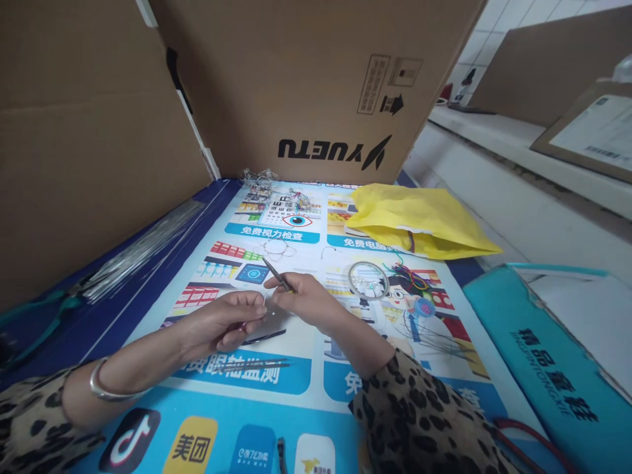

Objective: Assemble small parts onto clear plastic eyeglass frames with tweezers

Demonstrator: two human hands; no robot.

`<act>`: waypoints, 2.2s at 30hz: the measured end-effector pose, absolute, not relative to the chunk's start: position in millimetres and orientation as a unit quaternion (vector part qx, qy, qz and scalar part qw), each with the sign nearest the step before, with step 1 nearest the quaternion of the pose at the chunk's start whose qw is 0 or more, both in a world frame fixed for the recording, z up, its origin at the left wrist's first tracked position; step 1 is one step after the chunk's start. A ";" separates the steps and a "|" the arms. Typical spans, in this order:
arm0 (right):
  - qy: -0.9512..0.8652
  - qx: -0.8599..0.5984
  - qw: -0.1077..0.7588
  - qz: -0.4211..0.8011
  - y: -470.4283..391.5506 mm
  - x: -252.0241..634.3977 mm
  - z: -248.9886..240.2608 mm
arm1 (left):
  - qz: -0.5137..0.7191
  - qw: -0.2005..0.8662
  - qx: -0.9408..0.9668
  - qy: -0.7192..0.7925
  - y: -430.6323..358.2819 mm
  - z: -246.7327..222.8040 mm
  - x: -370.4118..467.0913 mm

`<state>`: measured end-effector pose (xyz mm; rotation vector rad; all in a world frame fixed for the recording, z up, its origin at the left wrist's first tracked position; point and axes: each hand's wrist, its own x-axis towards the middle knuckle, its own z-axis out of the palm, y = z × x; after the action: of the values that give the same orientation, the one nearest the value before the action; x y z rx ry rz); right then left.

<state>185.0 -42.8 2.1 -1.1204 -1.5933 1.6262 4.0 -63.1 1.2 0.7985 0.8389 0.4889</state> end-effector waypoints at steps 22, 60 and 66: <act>-0.527 -0.498 0.320 0.610 -45.1 177.7 2.6 | 0.237 0.584 0.529 0.568 -60.3 -9.2 11.7; -0.527 -0.550 0.319 0.564 44.9 152.5 -1.3 | 0.381 0.640 0.449 0.495 11.4 -13.5 3.0; -0.559 -0.544 0.316 0.540 51.7 146.3 5.1 | 0.386 0.617 0.473 0.496 15.2 -17.3 4.0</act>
<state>146.3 51.7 5.1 -1.4341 -1.4725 1.4220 4.0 15.2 -17.3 1.0894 1.1428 0.8884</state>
